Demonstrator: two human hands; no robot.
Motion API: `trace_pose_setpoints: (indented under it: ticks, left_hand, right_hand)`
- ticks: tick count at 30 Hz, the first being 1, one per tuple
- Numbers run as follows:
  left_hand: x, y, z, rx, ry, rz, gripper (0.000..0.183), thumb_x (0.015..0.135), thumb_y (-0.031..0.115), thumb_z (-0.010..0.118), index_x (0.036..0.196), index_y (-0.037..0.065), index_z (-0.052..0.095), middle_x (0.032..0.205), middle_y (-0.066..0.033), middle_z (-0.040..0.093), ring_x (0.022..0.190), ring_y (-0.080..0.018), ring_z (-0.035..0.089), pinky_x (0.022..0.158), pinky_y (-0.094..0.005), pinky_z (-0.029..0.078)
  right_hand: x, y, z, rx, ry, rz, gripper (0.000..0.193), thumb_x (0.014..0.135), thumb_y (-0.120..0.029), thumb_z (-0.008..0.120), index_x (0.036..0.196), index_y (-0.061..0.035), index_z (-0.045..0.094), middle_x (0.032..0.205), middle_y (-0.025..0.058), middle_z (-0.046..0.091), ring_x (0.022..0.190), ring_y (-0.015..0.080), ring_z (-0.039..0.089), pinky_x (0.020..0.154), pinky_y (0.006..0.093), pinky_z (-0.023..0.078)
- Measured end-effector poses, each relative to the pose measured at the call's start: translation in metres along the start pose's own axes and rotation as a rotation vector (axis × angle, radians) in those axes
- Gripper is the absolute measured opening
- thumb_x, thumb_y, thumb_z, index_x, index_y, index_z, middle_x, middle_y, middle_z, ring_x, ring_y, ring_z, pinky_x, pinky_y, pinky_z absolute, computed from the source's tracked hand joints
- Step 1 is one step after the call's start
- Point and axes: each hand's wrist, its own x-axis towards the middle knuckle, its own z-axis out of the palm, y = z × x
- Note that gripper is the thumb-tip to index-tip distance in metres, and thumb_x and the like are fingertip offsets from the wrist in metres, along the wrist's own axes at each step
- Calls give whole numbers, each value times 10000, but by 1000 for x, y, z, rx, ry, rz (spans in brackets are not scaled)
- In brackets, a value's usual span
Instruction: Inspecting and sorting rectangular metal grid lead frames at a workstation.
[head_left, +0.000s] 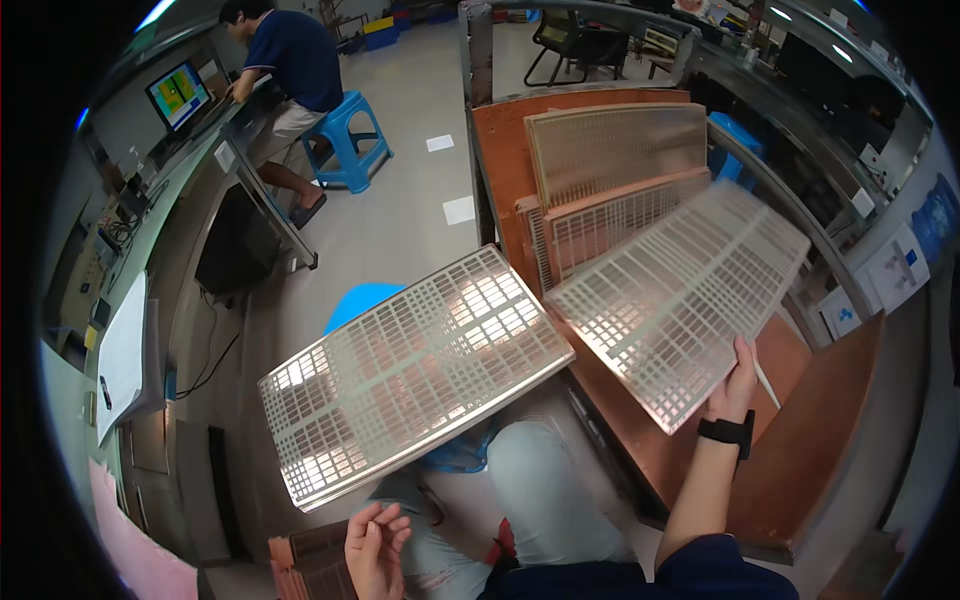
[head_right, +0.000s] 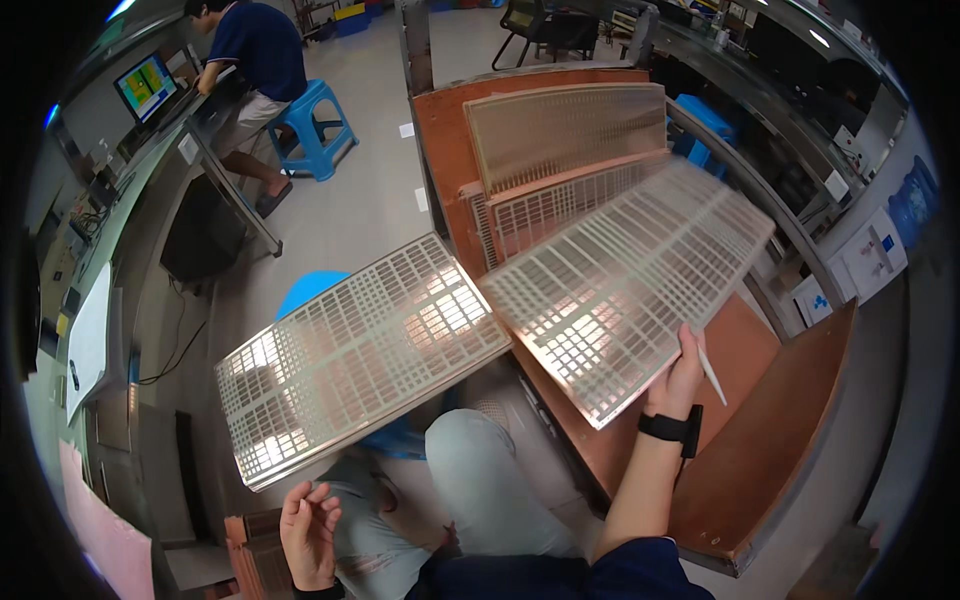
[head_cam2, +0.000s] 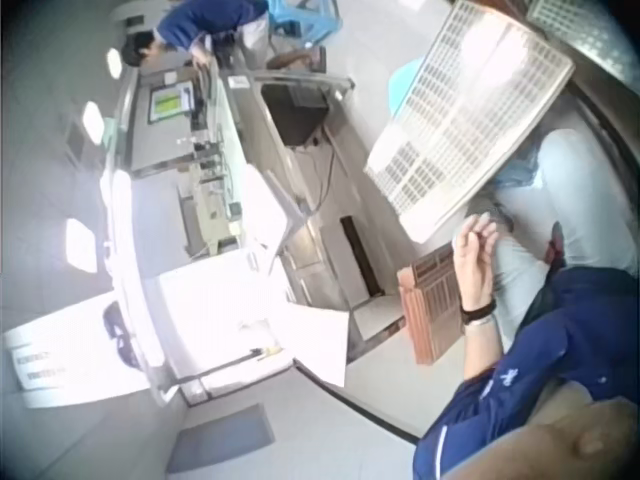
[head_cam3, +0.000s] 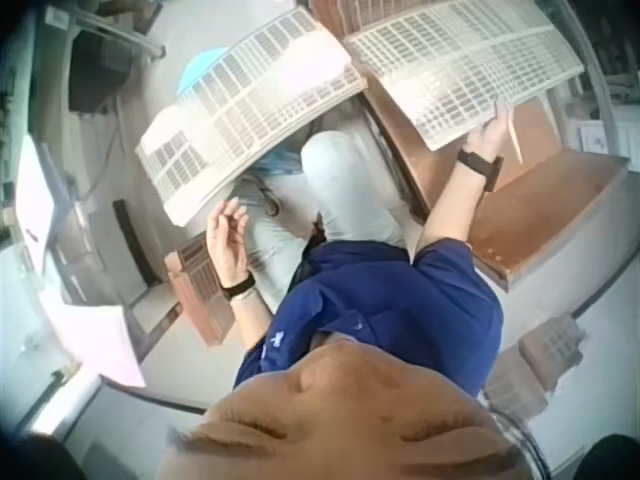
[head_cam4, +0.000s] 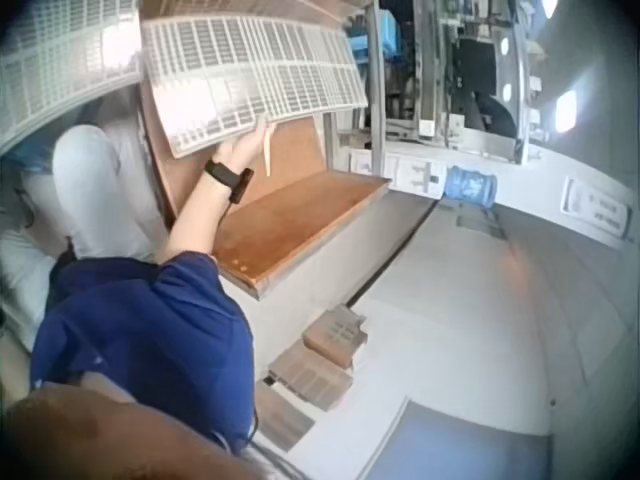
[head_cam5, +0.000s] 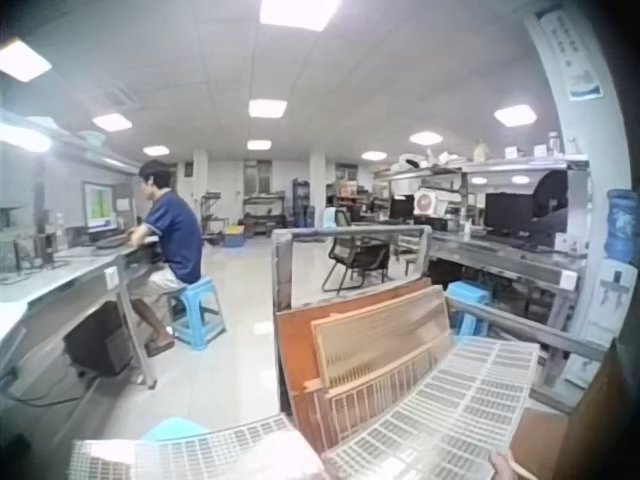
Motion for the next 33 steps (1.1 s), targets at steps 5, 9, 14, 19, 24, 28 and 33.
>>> trace_pose_setpoints:
  ticks: [5, 9, 14, 19, 24, 28, 33]
  left_hand:
    - [6, 3, 5, 4, 50, 1, 243, 929, 145, 501, 1135, 16, 509, 1041, -140, 618, 874, -205, 622, 761, -300, 534]
    - [10, 1, 6, -1, 37, -15, 229, 930, 133, 492, 1124, 12, 508, 1028, -146, 617, 870, -208, 621, 765, -304, 533]
    - [11, -4, 0, 16, 77, -34, 222, 929, 129, 492, 1116, 10, 508, 1035, -155, 615, 870, -211, 621, 768, -307, 532]
    - [14, -10, -5, 8, 112, -66, 218, 927, 117, 491, 1111, 1, 508, 1030, -164, 617, 867, -220, 622, 770, -310, 532]
    - [21, -16, -26, -72, 102, -67, 221, 935, 99, 465, 1117, -22, 501, 1051, -185, 605, 905, -244, 619, 793, -327, 529]
    - [20, -19, -35, -134, 64, -71, 228, 944, 75, 429, 1131, -41, 491, 1075, -213, 591, 915, -262, 626, 808, -343, 530]
    - [22, -21, -41, -182, 27, -72, 227, 944, 69, 427, 1128, -46, 494, 1076, -218, 588, 918, -266, 627, 807, -349, 531]
  right_hand:
    - [34, 40, -36, -127, 265, -19, 350, 910, -42, 444, 1253, 29, 425, 1169, 149, 532, 1038, 232, 547, 863, 354, 479]
    - [63, 84, -42, -210, 309, 34, 374, 900, -24, 421, 1271, 20, 422, 1201, 144, 519, 1054, 232, 536, 881, 341, 458]
    - [90, 107, 15, -284, 169, 64, 479, 914, -295, 536, 1300, -44, 407, 1277, 93, 471, 1127, 213, 479, 873, 389, 440]
    - [74, 119, 76, -406, -416, 144, 552, 930, -314, 506, 1383, -72, 302, 1367, 163, 377, 1226, 271, 428, 929, 387, 447]
    - [23, 138, 78, -730, -782, 360, 491, 888, -155, 589, 1309, 7, 395, 1281, 185, 484, 1114, 207, 530, 868, 302, 478]
    - [-8, 139, 68, -589, -896, 418, 608, 834, -50, 633, 1351, 35, 325, 1354, 197, 404, 1225, 237, 436, 981, 324, 396]
    - [-14, 136, 73, -629, -921, 419, 638, 805, -6, 645, 1349, 53, 317, 1342, 191, 420, 1230, 233, 430, 999, 314, 376]
